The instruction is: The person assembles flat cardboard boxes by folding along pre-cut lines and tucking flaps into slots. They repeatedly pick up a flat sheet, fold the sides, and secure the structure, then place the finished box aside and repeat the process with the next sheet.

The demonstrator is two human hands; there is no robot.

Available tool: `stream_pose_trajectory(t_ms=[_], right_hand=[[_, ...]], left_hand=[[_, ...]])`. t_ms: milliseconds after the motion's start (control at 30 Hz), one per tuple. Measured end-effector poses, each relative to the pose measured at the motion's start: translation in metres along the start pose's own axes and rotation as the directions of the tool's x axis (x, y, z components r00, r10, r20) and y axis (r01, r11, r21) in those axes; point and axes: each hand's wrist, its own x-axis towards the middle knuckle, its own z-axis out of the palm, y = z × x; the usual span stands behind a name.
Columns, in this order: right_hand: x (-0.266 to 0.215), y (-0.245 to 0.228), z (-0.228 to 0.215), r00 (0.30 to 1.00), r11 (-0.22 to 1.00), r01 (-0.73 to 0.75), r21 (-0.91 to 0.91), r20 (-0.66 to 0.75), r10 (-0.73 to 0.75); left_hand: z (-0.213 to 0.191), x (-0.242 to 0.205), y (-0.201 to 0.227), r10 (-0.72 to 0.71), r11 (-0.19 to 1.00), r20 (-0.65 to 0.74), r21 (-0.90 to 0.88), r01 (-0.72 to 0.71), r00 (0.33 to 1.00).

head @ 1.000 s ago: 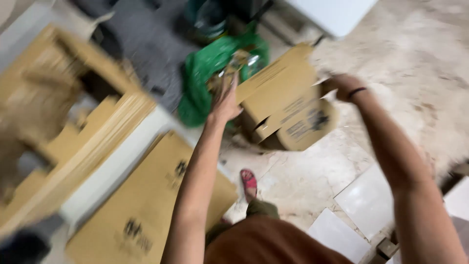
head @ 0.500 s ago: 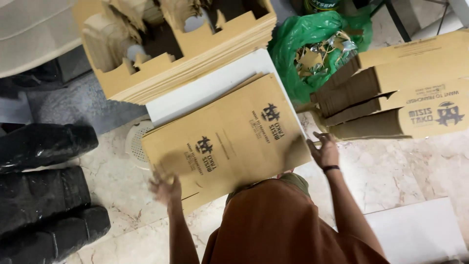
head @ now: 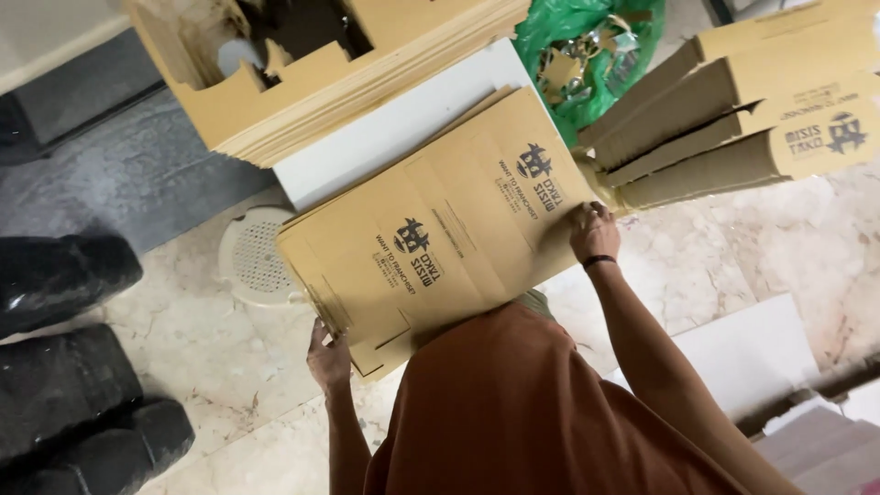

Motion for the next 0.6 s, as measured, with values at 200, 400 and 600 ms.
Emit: stream_pose_trajectory(t_ms=[200, 400, 600], right_hand=[[-0.012, -0.015, -0.031, 0.974, 0.997, -0.072, 0.033, 0.219, 0.063], [-0.021, -0.013, -0.057, 0.955, 0.996, -0.075, 0.049, 0.291, 0.058], [-0.015, 0.006, -0.051, 0.951, 0.923, -0.117, 0.367, 0.311, -0.003]], left_hand=[[0.0, 0.002, 0.005, 0.049, 0.982, -0.015, 0.183, -0.045, 0.999], [0.002, 0.018, -0.006, 0.044, 0.993, -0.012, 0.113, -0.042, 0.999], [0.014, 0.039, -0.052, 0.233, 0.87, -0.107, -0.421, -0.256, 0.967]])
